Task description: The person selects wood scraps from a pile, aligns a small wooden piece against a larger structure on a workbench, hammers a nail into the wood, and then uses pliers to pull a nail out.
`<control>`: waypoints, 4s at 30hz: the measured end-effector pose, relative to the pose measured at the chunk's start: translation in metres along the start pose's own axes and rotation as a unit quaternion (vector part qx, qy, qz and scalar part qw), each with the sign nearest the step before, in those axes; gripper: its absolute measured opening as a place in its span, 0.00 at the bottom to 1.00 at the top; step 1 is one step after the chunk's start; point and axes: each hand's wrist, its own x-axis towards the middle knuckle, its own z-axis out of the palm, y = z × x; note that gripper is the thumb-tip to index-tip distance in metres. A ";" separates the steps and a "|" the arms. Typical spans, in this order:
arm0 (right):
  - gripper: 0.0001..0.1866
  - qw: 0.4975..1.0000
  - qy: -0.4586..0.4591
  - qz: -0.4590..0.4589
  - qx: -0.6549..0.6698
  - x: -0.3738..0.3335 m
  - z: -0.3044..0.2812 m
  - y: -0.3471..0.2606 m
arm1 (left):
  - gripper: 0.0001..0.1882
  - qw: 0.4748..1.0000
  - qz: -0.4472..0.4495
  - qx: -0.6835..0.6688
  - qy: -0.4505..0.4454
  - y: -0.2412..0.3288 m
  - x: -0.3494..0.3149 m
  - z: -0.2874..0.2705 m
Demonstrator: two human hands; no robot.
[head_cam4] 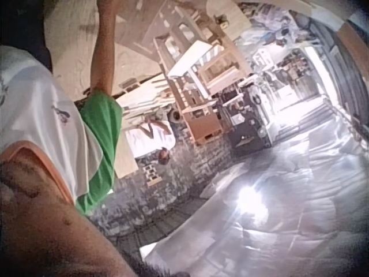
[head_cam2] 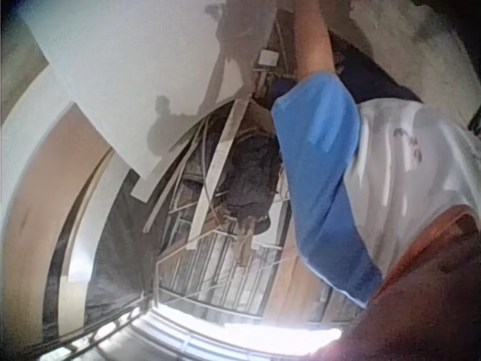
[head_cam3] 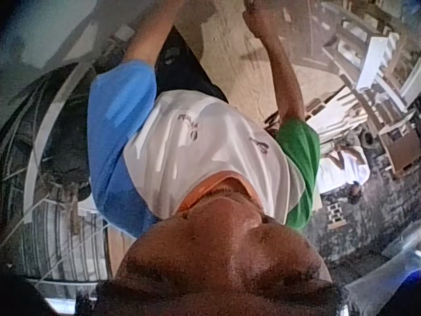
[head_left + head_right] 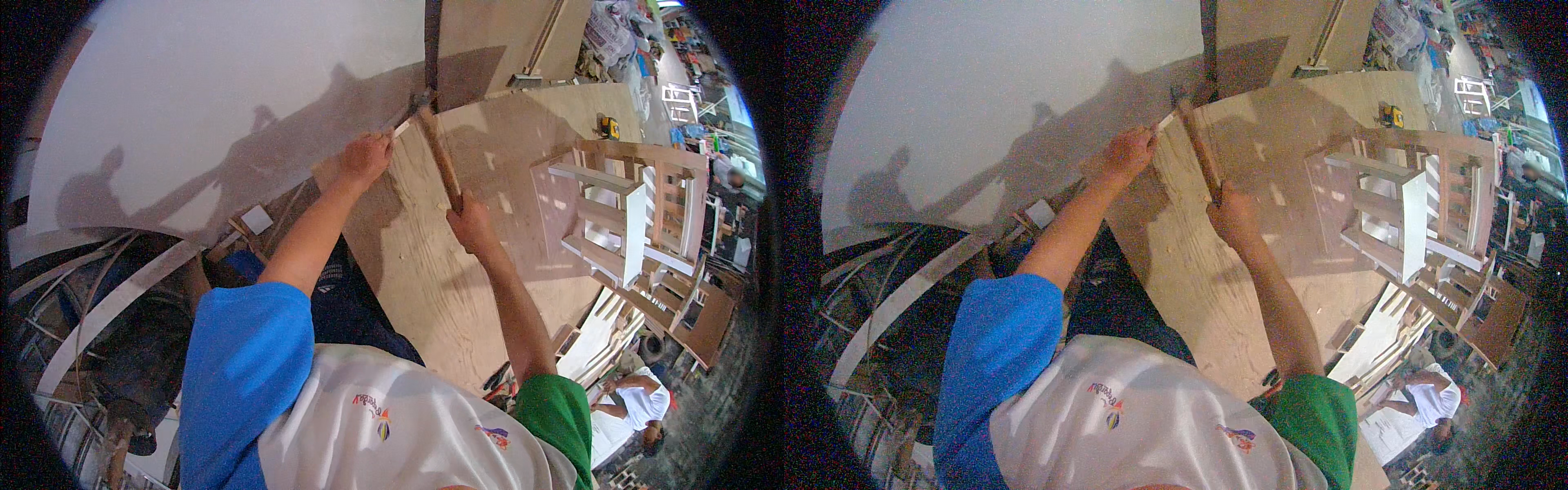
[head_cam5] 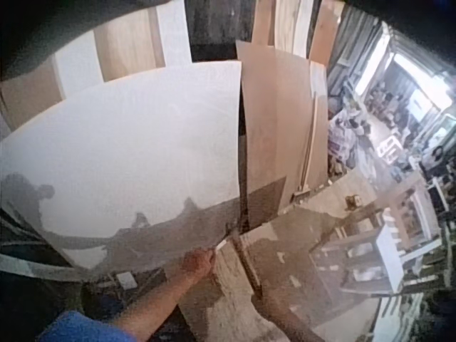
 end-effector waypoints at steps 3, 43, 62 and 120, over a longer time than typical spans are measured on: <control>0.18 0.999 0.007 0.023 0.041 0.000 -0.007 -0.011 | 0.14 0.998 -0.043 -0.038 -0.040 0.007 -0.007 -0.011; 0.17 0.995 0.062 0.032 0.074 -0.021 0.017 0.010 | 0.19 1.000 -0.004 -0.007 0.024 0.003 -0.010 -0.006; 0.24 1.000 0.002 0.004 0.015 0.001 0.009 0.004 | 0.17 0.999 -0.018 -0.038 0.013 -0.005 -0.001 0.009; 0.18 0.997 0.061 0.021 0.038 0.021 -0.025 -0.027 | 0.20 0.999 -0.027 0.019 0.000 -0.022 0.000 0.028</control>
